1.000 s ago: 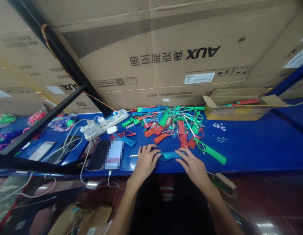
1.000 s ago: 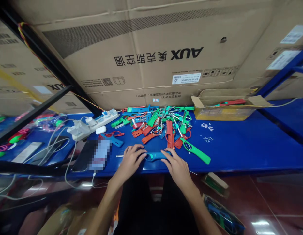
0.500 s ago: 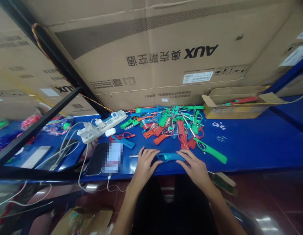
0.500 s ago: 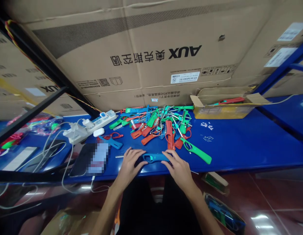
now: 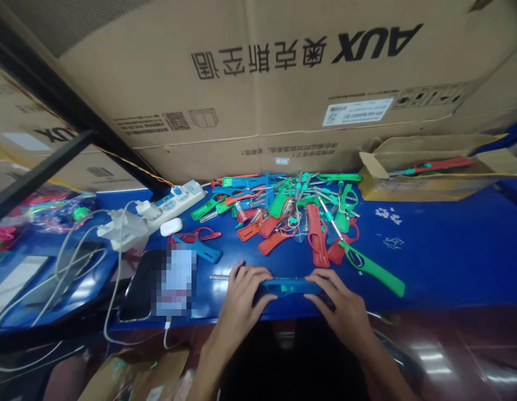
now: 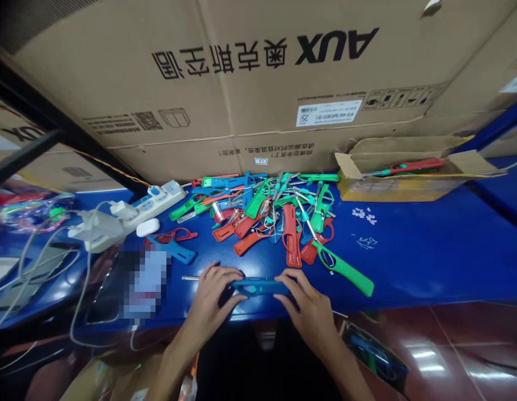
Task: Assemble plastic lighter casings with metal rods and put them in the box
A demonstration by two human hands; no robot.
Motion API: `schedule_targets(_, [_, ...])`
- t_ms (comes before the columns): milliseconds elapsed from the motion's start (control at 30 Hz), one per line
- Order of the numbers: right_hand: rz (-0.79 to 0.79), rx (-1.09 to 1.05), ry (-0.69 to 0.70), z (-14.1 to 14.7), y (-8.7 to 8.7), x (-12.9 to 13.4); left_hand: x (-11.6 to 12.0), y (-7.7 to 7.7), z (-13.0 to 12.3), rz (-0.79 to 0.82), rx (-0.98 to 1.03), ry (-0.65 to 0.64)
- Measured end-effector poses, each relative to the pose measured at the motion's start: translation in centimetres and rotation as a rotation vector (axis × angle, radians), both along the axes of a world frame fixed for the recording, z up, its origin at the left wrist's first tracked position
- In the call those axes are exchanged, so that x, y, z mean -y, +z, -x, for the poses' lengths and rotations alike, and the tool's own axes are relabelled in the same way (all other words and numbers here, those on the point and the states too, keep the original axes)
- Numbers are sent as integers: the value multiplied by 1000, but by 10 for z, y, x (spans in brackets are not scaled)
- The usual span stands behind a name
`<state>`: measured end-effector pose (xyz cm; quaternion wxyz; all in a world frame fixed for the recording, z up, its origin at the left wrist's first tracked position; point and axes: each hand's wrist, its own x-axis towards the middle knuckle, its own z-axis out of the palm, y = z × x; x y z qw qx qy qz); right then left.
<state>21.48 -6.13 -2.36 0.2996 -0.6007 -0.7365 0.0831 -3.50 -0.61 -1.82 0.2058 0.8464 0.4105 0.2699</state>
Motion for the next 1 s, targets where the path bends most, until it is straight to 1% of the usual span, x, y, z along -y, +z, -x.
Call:
schedule_targets(233, [9, -41, 35, -2, -4, 2, -1, 9, 1, 71, -4, -14])
schedule_targets(400, [29, -54, 28, -3, -5, 6, 1, 9, 2, 101, -18, -12])
schedule_targets(533, [52, -59, 18, -3, -5, 7, 3, 7, 3, 60, -16, 14])
schedule_targets(733, [54, -39, 16, -2, -4, 4, 2, 9, 0, 1, -41, 47])
schedule_targets(867, [68, 3, 14, -1, -1, 1, -2, 10, -4, 34, -24, 80])
schedule_targets(1000, [49, 14, 2, -1, 2, -1, -6, 12, -7, 72, -61, 128])
